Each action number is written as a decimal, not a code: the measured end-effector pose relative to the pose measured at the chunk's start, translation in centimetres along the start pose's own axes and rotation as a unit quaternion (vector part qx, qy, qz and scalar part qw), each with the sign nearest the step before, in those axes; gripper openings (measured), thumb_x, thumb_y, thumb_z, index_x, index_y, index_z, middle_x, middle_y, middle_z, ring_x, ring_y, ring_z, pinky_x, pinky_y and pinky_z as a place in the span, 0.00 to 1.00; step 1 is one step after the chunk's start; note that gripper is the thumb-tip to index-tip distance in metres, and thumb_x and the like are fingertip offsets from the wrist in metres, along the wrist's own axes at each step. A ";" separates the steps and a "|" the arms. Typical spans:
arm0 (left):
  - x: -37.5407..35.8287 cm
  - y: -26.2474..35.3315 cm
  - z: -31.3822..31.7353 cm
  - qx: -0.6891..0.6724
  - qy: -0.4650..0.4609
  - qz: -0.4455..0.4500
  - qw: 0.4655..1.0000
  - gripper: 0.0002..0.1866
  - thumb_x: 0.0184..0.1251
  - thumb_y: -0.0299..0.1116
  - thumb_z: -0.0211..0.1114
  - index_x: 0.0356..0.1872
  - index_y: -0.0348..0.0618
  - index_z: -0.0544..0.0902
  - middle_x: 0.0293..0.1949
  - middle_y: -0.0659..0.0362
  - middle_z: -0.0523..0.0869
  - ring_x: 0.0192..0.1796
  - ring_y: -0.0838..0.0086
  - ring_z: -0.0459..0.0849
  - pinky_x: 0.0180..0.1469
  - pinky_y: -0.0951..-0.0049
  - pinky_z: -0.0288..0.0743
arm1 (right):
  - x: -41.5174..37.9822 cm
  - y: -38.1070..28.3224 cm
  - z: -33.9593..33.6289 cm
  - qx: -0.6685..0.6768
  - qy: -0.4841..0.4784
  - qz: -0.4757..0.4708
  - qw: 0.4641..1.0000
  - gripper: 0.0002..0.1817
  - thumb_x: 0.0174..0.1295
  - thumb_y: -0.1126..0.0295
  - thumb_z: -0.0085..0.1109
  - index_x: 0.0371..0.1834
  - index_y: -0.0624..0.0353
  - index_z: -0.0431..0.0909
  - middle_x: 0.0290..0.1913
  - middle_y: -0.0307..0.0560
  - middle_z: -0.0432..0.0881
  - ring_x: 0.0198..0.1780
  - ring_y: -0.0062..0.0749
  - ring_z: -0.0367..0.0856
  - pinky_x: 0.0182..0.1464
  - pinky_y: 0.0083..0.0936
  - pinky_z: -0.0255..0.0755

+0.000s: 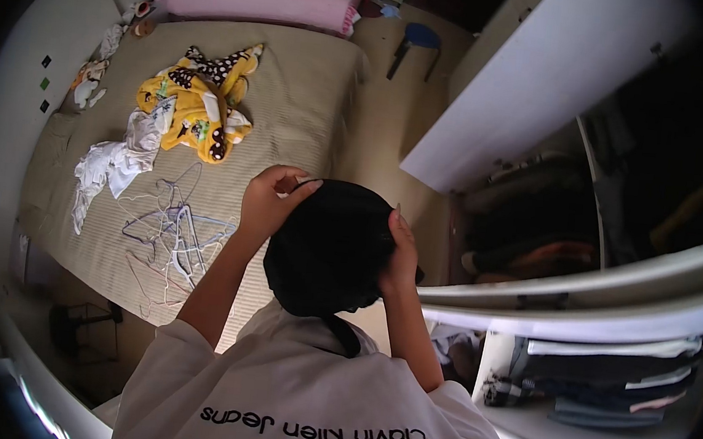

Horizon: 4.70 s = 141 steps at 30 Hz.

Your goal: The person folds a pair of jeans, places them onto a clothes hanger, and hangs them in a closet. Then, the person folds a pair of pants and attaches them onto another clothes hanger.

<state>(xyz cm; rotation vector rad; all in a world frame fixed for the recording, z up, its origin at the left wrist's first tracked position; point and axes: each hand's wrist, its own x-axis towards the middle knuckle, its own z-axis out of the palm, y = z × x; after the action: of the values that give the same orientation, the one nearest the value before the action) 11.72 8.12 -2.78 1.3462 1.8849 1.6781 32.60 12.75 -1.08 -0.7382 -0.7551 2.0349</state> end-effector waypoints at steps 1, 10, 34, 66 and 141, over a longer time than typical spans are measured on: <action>1.3 0.5 -0.5 0.048 0.029 0.041 0.998 0.11 0.51 0.35 0.74 0.29 0.41 0.82 0.19 0.64 0.77 0.21 0.81 0.71 0.24 0.80 0.66 | 1.7 -0.1 0.7 -0.002 -0.004 0.001 1.000 0.19 0.70 0.60 0.45 0.49 0.66 0.74 0.46 0.45 0.79 0.47 0.29 0.77 0.54 0.24 0.69; 7.2 -0.7 0.2 0.247 -0.233 0.143 0.930 0.13 0.54 0.39 0.68 0.38 0.47 0.82 0.33 0.56 0.82 0.33 0.67 0.82 0.34 0.68 0.75 | 11.8 0.5 3.4 -0.015 -0.063 0.017 0.998 0.14 0.70 0.64 0.47 0.46 0.64 0.77 0.42 0.37 0.80 0.43 0.19 0.76 0.48 0.18 0.69; 18.4 -1.7 -4.1 0.139 0.190 -0.001 0.972 0.07 0.56 0.26 0.66 0.21 0.36 0.79 0.16 0.55 0.72 0.19 0.64 0.72 0.22 0.68 0.66 | 35.0 11.2 6.1 -0.305 -0.241 0.191 0.901 0.14 0.66 0.62 0.55 0.28 0.61 0.77 0.21 0.27 0.66 0.25 0.12 0.62 0.29 0.14 0.56; 9.5 -17.5 2.5 0.400 0.238 -0.380 0.799 0.07 0.58 0.35 0.58 0.29 0.45 0.82 0.25 0.47 0.83 0.30 0.51 0.82 0.34 0.54 0.76 | 40.1 -1.6 29.4 -0.034 -0.466 0.035 0.883 0.14 0.65 0.65 0.57 0.48 0.64 0.76 0.46 0.38 0.79 0.47 0.18 0.74 0.54 0.19 0.66; 20.7 -14.8 5.6 -0.163 0.090 -0.223 0.957 0.11 0.63 0.33 0.54 0.35 0.37 0.81 0.31 0.58 0.82 0.36 0.75 0.80 0.39 0.77 0.72 | 44.6 8.4 -1.4 -0.428 -0.404 0.068 0.806 0.19 0.64 0.63 0.50 0.22 0.70 0.70 0.17 0.53 0.70 0.20 0.28 0.67 0.26 0.30 0.61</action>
<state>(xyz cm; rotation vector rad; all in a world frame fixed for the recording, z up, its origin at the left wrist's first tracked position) -1.72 29.22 -10.15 0.6037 1.7319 1.8026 7.73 46.67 -18.24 -0.3289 -2.2640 2.0647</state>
